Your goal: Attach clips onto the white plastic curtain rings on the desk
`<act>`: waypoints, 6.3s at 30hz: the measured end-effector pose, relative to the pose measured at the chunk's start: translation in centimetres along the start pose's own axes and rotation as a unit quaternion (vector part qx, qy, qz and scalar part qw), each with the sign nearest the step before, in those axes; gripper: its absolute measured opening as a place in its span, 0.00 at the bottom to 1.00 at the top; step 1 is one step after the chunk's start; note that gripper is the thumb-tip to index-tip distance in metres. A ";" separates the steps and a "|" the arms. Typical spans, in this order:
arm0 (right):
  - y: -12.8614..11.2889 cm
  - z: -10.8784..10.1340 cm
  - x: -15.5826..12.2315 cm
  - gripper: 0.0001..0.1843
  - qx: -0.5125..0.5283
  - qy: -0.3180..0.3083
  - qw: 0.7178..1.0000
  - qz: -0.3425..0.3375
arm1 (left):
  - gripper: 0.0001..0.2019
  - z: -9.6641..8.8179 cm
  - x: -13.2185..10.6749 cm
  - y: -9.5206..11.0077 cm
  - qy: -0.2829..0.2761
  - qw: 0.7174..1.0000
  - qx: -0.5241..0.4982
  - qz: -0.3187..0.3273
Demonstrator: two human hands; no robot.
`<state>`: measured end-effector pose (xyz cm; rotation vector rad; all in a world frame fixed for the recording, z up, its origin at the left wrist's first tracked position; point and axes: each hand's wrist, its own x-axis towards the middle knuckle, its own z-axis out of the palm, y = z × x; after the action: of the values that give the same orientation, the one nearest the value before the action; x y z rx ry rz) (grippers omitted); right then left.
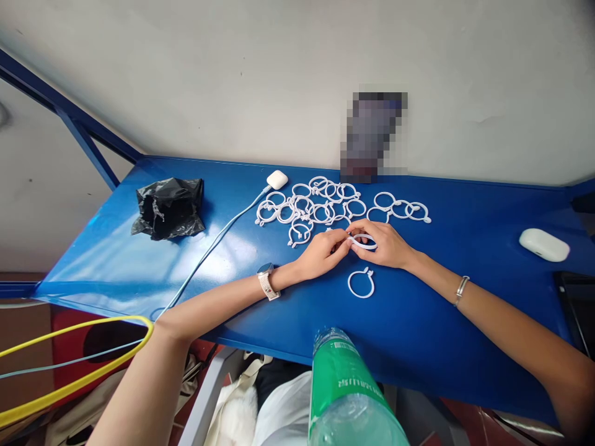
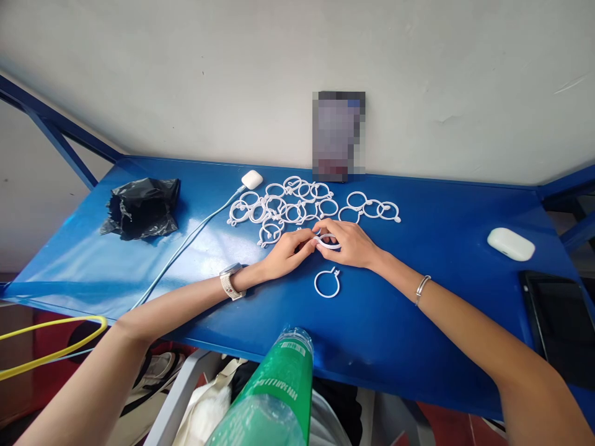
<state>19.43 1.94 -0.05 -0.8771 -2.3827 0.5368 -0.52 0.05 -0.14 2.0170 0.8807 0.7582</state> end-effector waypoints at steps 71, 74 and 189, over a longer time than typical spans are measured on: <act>-0.2 0.2 -0.3 0.17 -0.043 -0.006 0.999 -0.013 | 0.16 0.1 0.1 0.1 -0.010 0.999 -0.037 0.003; -0.2 0.1 -0.1 0.14 -0.026 0.017 0.999 -0.009 | 0.15 0.1 0.1 0.1 -0.001 0.999 -0.047 -0.002; 0.0 0.3 0.1 0.02 -0.020 -0.015 1.000 0.019 | 0.08 0.5 -0.1 -0.8 -0.046 0.989 0.102 0.093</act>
<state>19.24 1.96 -0.27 -0.9406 -2.4152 0.5227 -0.46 0.10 -1.08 2.3199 0.7495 0.6930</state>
